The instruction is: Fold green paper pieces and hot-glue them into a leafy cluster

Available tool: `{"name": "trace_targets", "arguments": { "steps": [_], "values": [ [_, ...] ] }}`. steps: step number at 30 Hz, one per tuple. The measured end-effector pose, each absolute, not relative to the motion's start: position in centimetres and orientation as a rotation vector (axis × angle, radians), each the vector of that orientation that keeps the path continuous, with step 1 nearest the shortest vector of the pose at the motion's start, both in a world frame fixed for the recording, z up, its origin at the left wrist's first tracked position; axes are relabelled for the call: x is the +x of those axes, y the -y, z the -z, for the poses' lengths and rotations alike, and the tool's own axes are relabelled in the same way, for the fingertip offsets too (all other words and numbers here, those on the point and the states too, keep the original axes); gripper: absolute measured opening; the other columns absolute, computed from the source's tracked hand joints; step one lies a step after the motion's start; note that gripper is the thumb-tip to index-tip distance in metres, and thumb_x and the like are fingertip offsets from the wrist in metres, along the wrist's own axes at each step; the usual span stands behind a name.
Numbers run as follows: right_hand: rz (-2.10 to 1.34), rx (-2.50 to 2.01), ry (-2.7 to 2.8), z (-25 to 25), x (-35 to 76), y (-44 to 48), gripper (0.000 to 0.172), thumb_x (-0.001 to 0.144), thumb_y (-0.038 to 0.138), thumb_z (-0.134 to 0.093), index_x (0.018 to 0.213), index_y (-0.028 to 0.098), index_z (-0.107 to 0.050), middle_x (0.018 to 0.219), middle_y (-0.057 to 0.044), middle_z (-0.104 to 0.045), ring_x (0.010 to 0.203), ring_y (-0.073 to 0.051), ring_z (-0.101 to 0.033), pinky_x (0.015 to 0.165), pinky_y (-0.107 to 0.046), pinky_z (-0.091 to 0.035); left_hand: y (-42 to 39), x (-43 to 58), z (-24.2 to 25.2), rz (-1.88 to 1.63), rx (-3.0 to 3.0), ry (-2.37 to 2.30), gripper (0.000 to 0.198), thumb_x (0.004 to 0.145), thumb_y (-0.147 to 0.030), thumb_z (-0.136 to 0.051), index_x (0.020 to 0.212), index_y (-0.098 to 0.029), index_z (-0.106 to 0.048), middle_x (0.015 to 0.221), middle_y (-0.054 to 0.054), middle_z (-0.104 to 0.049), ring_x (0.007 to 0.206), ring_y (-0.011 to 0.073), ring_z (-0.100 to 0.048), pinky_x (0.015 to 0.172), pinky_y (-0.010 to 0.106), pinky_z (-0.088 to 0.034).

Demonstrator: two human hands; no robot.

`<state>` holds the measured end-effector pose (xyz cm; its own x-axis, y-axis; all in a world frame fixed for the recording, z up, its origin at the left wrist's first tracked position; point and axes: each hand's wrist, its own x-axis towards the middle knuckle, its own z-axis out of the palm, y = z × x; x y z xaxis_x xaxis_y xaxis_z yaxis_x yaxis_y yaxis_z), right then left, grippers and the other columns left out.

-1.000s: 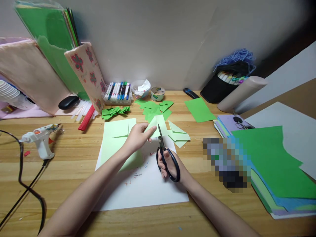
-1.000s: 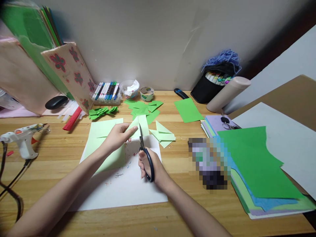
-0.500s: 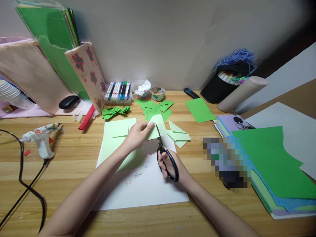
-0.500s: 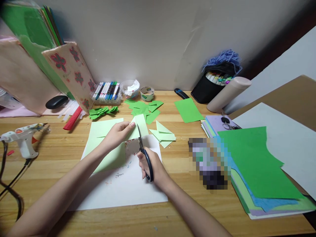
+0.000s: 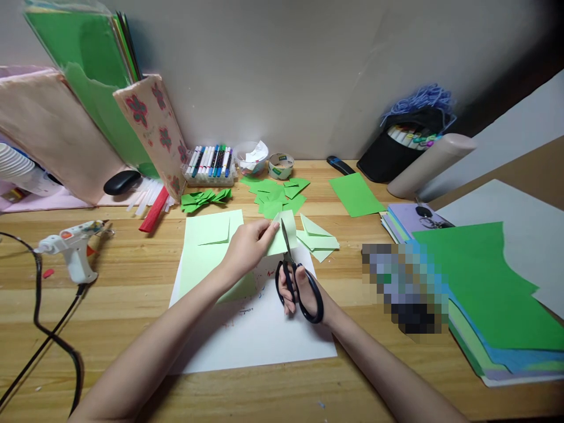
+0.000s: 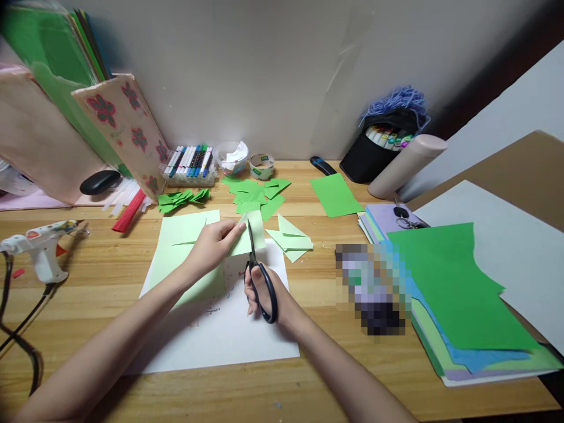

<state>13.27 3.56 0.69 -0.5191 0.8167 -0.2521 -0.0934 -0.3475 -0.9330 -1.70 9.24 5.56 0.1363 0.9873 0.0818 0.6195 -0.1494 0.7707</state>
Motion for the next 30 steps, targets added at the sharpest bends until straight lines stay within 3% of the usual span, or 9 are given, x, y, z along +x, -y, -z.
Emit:
{"name": "trace_targets", "arguments": {
  "steps": [21,30],
  "values": [
    [-1.726,-1.136,1.387,-1.5,13.1,-3.5,0.056,0.069,0.075,-0.039,0.075,0.019,-0.041,0.048,0.010,-0.037,0.030,-0.006,-0.041,0.032,-0.019,-0.040,-9.4,-1.6,-5.7,-0.871,1.647,-1.414,0.040,0.083,-0.047,-0.038,0.058,-0.019,-0.026,0.056,-0.004,-0.022,0.053,0.0088,-0.024,0.049,0.022,-0.019],
    [-1.819,-1.037,1.283,-0.1,13.3,-3.2,0.060,0.069,0.077,-0.035,0.080,0.019,-0.042,0.053,0.008,-0.039,0.038,-0.006,-0.043,0.046,-0.024,-0.050,-8.8,-1.0,-5.9,-0.832,1.604,-1.362,0.042,0.083,-0.048,-0.039,0.056,-0.018,-0.029,0.055,-0.005,-0.023,0.051,0.0081,-0.024,0.048,0.021,-0.019]
  ]
}}
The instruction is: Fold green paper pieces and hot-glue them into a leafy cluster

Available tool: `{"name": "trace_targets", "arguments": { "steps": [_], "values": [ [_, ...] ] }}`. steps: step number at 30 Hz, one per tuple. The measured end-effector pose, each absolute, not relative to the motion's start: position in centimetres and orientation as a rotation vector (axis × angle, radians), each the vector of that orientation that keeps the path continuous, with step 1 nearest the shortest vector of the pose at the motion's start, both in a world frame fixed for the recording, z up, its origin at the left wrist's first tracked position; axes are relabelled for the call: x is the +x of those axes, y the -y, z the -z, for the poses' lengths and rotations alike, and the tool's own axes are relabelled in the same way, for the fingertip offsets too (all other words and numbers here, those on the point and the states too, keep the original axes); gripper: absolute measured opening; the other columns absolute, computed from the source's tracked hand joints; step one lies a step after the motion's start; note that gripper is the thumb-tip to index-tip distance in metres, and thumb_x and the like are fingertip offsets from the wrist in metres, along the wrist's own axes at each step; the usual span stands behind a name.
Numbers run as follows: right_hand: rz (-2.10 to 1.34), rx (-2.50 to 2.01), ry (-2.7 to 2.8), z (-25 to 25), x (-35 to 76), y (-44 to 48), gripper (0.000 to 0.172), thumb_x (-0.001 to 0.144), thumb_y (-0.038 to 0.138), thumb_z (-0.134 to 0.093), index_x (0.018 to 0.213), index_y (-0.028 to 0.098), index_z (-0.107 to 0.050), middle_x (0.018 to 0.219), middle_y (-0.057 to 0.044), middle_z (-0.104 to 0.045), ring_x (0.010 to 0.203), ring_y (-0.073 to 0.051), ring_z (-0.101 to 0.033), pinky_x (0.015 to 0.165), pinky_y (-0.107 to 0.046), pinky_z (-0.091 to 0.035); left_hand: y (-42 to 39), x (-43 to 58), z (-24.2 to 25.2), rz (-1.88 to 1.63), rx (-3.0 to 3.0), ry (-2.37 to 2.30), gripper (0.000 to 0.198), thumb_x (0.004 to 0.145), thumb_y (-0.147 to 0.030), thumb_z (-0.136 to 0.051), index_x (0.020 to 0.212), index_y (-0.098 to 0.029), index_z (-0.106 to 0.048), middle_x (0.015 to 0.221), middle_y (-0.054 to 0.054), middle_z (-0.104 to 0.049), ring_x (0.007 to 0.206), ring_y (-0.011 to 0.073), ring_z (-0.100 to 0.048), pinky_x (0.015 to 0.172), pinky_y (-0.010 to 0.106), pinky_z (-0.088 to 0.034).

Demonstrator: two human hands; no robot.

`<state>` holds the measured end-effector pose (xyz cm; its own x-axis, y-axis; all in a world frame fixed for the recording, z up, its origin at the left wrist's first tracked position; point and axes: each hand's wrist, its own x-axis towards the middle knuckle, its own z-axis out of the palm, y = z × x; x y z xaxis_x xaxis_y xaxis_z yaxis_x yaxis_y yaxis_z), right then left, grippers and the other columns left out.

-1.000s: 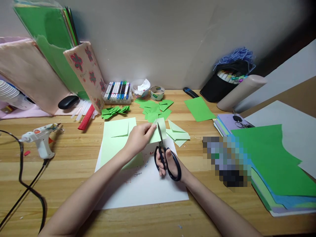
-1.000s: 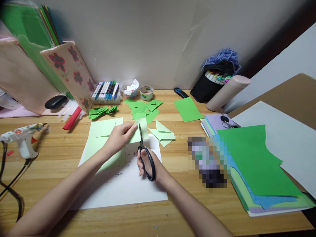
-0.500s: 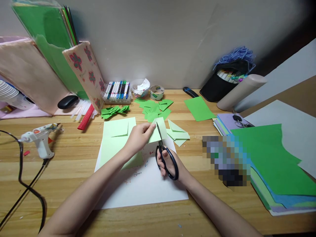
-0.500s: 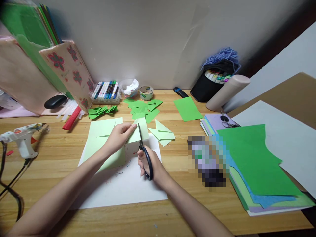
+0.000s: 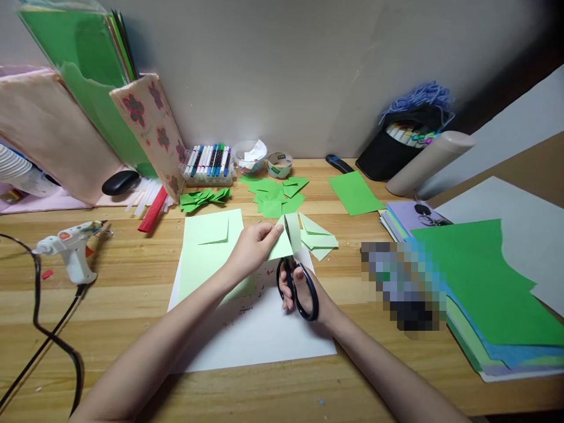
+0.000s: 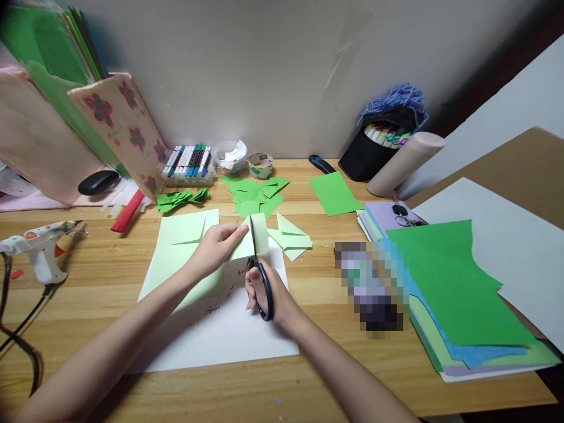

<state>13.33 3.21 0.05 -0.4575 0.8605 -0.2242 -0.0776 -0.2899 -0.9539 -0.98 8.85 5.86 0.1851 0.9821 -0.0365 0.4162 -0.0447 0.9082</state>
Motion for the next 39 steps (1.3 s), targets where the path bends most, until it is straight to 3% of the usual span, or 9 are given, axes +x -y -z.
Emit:
{"name": "trace_targets", "arguments": {
  "steps": [10,19,32,39],
  "values": [
    [-1.748,-1.103,1.286,-0.1,13.4,-3.3,0.053,0.073,0.071,-0.041,0.080,0.019,-0.044,0.052,0.008,-0.041,0.035,-0.007,-0.044,0.036,-0.020,-0.043,-8.8,-1.0,-6.0,-0.830,1.563,-1.345,0.042,0.083,-0.048,-0.039,0.056,-0.018,-0.030,0.055,-0.004,-0.024,0.052,0.0084,-0.025,0.047,0.021,-0.019],
    [-1.761,-1.095,1.320,-0.4,13.4,-3.5,0.058,0.068,0.076,-0.039,0.078,0.020,-0.040,0.053,0.008,-0.041,0.035,-0.006,-0.043,0.039,-0.021,-0.046,-8.7,-1.0,-6.1,-0.782,1.523,-1.314,0.044,0.081,-0.052,-0.040,0.056,-0.018,-0.031,0.053,-0.005,-0.026,0.050,0.0081,-0.025,0.046,0.021,-0.019],
    [-1.680,-1.155,1.324,-0.2,13.4,-3.3,0.050,0.076,0.069,-0.039,0.075,0.019,-0.042,0.049,0.009,-0.040,0.032,-0.007,-0.043,0.033,-0.019,-0.039,-8.8,-1.0,-6.4,-0.781,1.520,-1.298,0.043,0.082,-0.052,-0.039,0.056,-0.018,-0.032,0.053,-0.005,-0.025,0.048,0.0080,-0.025,0.044,0.021,-0.020],
    [-1.801,-1.064,1.152,-0.3,13.4,-3.8,0.061,0.067,0.080,-0.033,0.071,0.019,-0.041,0.046,0.009,-0.038,0.029,-0.005,-0.039,0.033,-0.020,-0.042,-11.9,-8.2,-8.1,-0.660,1.757,-1.852,0.044,0.076,-0.055,-0.046,0.052,-0.019,-0.039,0.048,-0.004,-0.033,0.045,0.0105,-0.030,0.046,0.024,-0.019]
  ]
}}
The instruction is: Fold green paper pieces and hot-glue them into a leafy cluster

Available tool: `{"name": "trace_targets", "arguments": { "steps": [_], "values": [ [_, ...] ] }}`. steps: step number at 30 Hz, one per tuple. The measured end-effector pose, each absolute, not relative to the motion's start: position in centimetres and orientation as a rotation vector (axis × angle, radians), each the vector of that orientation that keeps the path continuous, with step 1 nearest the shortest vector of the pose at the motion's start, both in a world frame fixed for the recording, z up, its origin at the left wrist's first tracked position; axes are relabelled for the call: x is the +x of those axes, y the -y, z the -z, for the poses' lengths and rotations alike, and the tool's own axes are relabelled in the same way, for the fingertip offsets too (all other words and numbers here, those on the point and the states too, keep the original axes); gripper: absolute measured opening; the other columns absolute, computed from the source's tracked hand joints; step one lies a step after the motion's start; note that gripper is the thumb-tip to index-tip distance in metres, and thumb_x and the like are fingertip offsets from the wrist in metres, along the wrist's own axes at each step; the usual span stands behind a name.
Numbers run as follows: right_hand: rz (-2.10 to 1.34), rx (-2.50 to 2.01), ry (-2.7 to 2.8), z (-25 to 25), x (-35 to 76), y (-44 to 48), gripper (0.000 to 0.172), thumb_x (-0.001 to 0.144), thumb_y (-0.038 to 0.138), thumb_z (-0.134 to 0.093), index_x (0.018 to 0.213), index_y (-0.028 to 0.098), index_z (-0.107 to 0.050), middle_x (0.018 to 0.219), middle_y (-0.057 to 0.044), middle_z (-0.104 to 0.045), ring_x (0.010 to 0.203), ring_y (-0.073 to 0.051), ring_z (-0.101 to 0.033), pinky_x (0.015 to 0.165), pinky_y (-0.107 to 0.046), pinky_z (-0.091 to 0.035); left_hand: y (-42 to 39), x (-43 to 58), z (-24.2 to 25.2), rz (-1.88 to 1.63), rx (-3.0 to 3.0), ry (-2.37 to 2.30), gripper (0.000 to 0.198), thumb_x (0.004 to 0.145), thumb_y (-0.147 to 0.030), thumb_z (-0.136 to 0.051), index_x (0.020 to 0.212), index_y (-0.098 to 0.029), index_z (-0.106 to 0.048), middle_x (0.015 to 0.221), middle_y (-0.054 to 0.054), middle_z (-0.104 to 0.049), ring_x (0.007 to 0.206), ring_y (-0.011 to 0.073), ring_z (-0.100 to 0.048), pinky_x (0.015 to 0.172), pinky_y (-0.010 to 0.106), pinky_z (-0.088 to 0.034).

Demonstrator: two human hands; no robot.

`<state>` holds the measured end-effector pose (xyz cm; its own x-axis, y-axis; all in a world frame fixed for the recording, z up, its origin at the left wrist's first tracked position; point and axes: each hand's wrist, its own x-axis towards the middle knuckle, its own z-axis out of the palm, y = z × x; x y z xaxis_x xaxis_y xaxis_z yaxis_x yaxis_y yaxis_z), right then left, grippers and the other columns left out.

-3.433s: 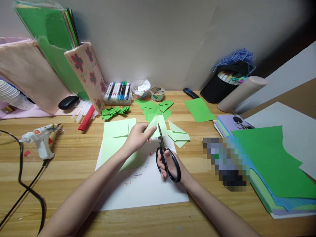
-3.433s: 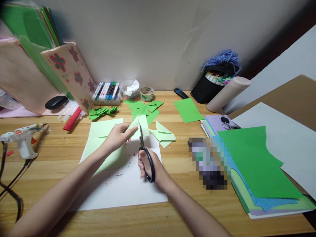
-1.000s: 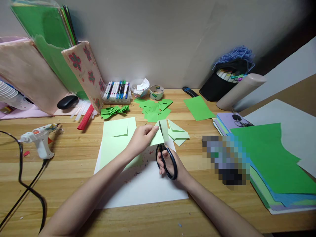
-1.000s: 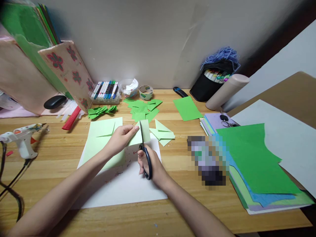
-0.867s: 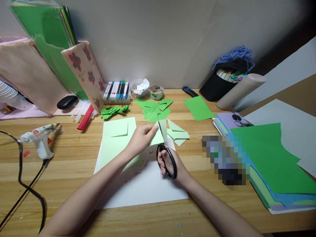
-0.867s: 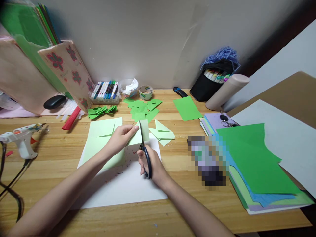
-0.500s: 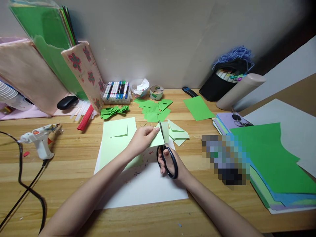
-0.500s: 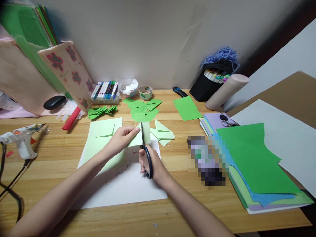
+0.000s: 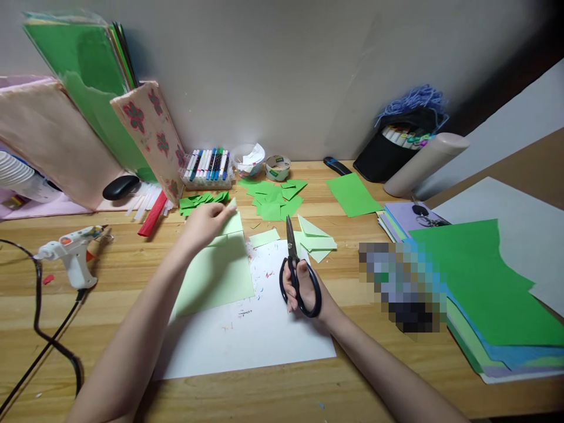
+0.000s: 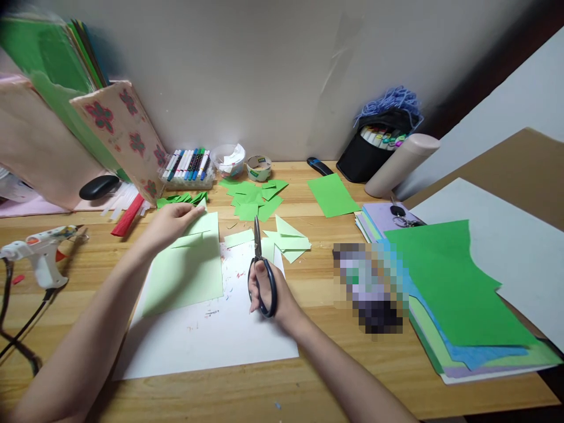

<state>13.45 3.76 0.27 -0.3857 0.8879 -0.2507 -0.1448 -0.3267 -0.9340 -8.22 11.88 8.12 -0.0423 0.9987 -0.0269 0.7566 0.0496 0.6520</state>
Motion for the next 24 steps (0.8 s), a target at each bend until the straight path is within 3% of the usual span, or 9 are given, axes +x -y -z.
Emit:
{"name": "trace_targets", "arguments": {
  "steps": [3,5,7,10,15,19,24],
  "values": [
    [-1.796,-1.038,1.054,-0.9,13.6,-4.4,0.062,0.065,0.081,-0.034,0.070,0.020,-0.040,0.044,0.010,-0.037,0.028,-0.005,-0.037,0.031,-0.020,-0.042,-12.6,-10.6,-7.3,-0.340,1.827,-2.043,0.040,0.074,-0.054,-0.049,0.056,-0.018,-0.049,0.053,0.001,-0.046,0.052,0.0161,-0.044,0.050,0.025,-0.027],
    [-1.748,-1.040,1.002,-1.4,13.8,-4.9,0.063,0.063,0.082,-0.035,0.068,0.020,-0.039,0.042,0.010,-0.037,0.027,-0.005,-0.036,0.030,-0.020,-0.042,-12.6,-10.4,-6.5,-0.409,1.925,-2.263,0.033,0.071,-0.048,-0.057,0.074,-0.015,-0.057,0.074,0.009,-0.057,0.072,0.0238,-0.053,0.061,0.029,-0.036],
    [-1.675,-1.047,0.943,-2.0,14.2,-5.6,0.064,0.059,0.084,-0.036,0.066,0.020,-0.038,0.040,0.010,-0.036,0.025,-0.004,-0.034,0.028,-0.020,-0.040,-12.4,-8.8,-5.7,-0.586,2.055,-2.303,0.035,0.076,-0.042,-0.055,0.093,-0.012,-0.057,0.095,0.016,-0.057,0.092,0.0285,-0.051,0.075,0.034,-0.038],
    [-1.558,-1.050,0.870,-2.6,15.1,-6.7,0.064,0.059,0.084,-0.036,0.064,0.021,-0.037,0.038,0.010,-0.035,0.024,-0.004,-0.032,0.026,-0.019,-0.038,-12.3,-4.6,-5.1,-0.651,2.172,-1.843,0.029,0.084,-0.038,-0.044,0.095,-0.013,-0.057,0.097,0.012,-0.059,0.094,0.0236,-0.052,0.082,0.032,-0.039],
    [-1.420,-1.044,0.823,-2.7,16.5,-7.9,0.060,0.065,0.080,-0.038,0.063,0.020,-0.039,0.037,0.010,-0.036,0.025,-0.004,-0.033,0.027,-0.018,-0.038,-15.0,2.7,-4.4,-0.450,2.377,-1.432,0.031,0.084,-0.030,-0.047,0.108,-0.012,-0.055,0.109,0.012,-0.059,0.102,0.0243,-0.049,0.086,0.033,-0.038],
    [-1.370,-1.067,0.797,-2.1,16.9,-8.5,0.062,0.061,0.082,-0.039,0.062,0.020,-0.038,0.034,0.011,-0.035,0.023,-0.005,-0.032,0.024,-0.019,-0.038,-18.1,5.8,-3.8,-0.128,2.490,-1.175,0.028,0.070,-0.022,-0.063,0.097,-0.016,-0.062,0.101,0.008,-0.063,0.094,0.0220,-0.054,0.079,0.028,-0.039],
    [-1.365,-1.058,0.776,-1.7,16.9,-8.8,0.060,0.062,0.081,-0.040,0.064,0.020,-0.039,0.034,0.011,-0.036,0.023,-0.005,-0.034,0.025,-0.018,-0.039,-19.3,6.1,-3.2,-0.111,2.437,-1.223,0.026,0.055,-0.025,-0.075,0.076,-0.016,-0.063,0.080,0.008,-0.064,0.084,0.0253,-0.057,0.073,0.031,-0.039]
  ]
}}
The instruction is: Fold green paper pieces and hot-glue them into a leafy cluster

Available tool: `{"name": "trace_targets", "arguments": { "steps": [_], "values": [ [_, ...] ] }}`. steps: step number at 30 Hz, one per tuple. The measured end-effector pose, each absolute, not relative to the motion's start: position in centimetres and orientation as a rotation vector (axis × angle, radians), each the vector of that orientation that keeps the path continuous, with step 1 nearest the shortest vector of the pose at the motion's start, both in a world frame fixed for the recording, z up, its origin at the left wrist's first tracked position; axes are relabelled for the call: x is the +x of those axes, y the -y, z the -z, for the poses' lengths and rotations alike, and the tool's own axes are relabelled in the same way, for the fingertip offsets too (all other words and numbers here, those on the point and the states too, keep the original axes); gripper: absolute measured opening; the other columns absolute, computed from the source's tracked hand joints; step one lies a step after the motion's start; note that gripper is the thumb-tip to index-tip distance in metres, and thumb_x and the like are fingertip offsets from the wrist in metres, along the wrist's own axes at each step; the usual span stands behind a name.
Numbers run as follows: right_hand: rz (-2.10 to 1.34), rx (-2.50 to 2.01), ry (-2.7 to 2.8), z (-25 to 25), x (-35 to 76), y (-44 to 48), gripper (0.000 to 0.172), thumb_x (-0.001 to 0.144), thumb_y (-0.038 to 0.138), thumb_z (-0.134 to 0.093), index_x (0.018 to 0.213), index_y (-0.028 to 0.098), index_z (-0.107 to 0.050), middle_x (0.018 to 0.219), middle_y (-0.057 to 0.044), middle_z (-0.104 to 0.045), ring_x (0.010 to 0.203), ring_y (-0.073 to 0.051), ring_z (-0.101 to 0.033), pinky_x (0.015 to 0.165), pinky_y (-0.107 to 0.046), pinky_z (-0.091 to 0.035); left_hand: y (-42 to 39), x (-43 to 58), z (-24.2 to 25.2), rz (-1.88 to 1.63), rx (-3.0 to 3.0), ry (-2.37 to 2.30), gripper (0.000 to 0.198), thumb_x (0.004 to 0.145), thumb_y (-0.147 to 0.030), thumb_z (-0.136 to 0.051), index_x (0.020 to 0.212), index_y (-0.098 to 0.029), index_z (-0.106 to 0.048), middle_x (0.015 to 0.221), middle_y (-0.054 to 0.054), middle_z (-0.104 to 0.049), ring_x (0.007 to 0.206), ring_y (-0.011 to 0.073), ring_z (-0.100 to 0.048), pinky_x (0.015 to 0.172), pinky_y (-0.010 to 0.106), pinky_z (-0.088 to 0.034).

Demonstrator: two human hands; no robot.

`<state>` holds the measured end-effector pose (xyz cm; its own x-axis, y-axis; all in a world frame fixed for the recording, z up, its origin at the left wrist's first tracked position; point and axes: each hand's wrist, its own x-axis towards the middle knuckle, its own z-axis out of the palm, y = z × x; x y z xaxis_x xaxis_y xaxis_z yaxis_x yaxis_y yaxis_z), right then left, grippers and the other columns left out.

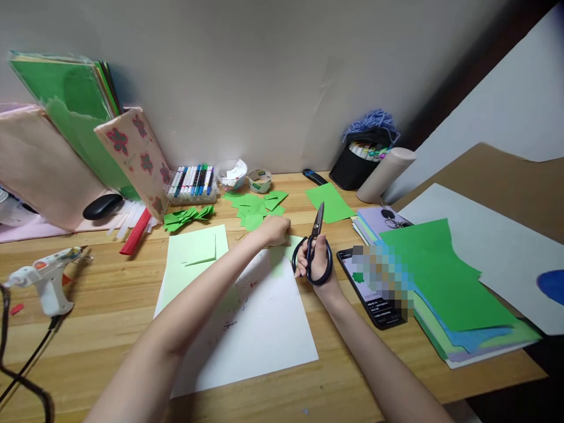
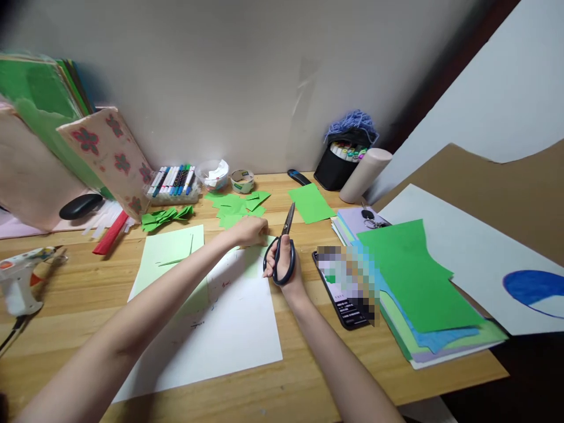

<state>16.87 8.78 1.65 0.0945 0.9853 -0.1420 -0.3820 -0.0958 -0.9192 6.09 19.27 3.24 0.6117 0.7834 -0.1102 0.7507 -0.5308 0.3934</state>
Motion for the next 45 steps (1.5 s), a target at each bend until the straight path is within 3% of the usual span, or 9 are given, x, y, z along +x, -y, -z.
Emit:
{"name": "trace_targets", "arguments": {
  "steps": [3,7,11,16,21,32,45],
  "values": [
    [-1.379,-1.071,0.764,-1.8,16.8,-8.8,0.062,0.058,0.083,-0.040,0.063,0.021,-0.038,0.034,0.012,-0.035,0.022,-0.005,-0.033,0.024,-0.018,-0.038,-18.7,5.0,-3.3,-0.227,2.384,-1.288,0.023,0.060,-0.032,-0.071,0.072,-0.016,-0.060,0.086,0.009,-0.063,0.090,0.0268,-0.055,0.074,0.032,-0.040],
    [-1.459,-1.040,0.812,-2.3,16.5,-8.4,0.066,0.054,0.086,-0.039,0.064,0.020,-0.038,0.035,0.011,-0.036,0.024,-0.005,-0.034,0.027,-0.020,-0.041,-16.5,2.4,-4.4,-0.456,2.185,-1.359,0.026,0.079,-0.042,-0.049,0.083,-0.017,-0.053,0.081,0.005,-0.062,0.073,0.0178,-0.060,0.061,0.026,-0.042],
    [-1.690,-0.977,0.908,-2.4,15.4,-7.1,0.074,0.047,0.090,-0.033,0.068,0.020,-0.040,0.041,0.009,-0.041,0.030,-0.006,-0.040,0.039,-0.026,-0.049,-12.9,-0.6,-6.4,-0.937,1.598,-1.305,0.028,0.073,-0.043,-0.058,0.080,-0.016,-0.052,0.068,0.000,-0.060,0.060,0.0143,-0.061,0.063,0.025,-0.043],
    [-1.967,-0.969,1.031,-1.4,13.1,-4.3,0.073,0.053,0.088,-0.031,0.072,0.019,-0.041,0.045,0.009,-0.039,0.033,-0.005,-0.041,0.046,-0.027,-0.050,-10.1,-3.0,-7.4,-1.135,1.364,-1.422,0.028,0.075,-0.041,-0.057,0.084,-0.016,-0.051,0.069,0.000,-0.062,0.056,0.0145,-0.062,0.058,0.024,-0.045],
    [-2.040,-0.959,1.113,-0.5,12.1,-2.7,0.070,0.059,0.086,-0.028,0.077,0.019,-0.041,0.049,0.009,-0.038,0.035,-0.005,-0.041,0.049,-0.027,-0.051,-9.6,-3.2,-6.2,-1.176,1.398,-1.466,0.025,0.076,-0.040,-0.056,0.088,-0.019,-0.049,0.065,-0.001,-0.063,0.059,0.0172,-0.065,0.059,0.026,-0.046],
    [-2.012,-0.995,1.084,-0.6,12.5,-3.2,0.068,0.060,0.085,-0.029,0.073,0.019,-0.040,0.046,0.010,-0.037,0.033,-0.005,-0.040,0.044,-0.026,-0.050,-9.0,-2.0,-5.1,-1.076,1.429,-1.410,0.029,0.075,-0.039,-0.058,0.094,-0.019,-0.050,0.081,0.003,-0.067,0.060,0.0158,-0.066,0.063,0.027,-0.048],
    [-1.987,-0.997,1.116,-0.5,12.7,-3.2,0.067,0.064,0.083,-0.027,0.075,0.019,-0.040,0.047,0.010,-0.037,0.034,-0.005,-0.041,0.045,-0.026,-0.050,-8.8,-1.9,-5.3,-1.028,1.466,-1.441,0.028,0.077,-0.040,-0.055,0.095,-0.020,-0.048,0.076,0.002,-0.066,0.061,0.0159,-0.065,0.057,0.025,-0.047]
  ]
}}
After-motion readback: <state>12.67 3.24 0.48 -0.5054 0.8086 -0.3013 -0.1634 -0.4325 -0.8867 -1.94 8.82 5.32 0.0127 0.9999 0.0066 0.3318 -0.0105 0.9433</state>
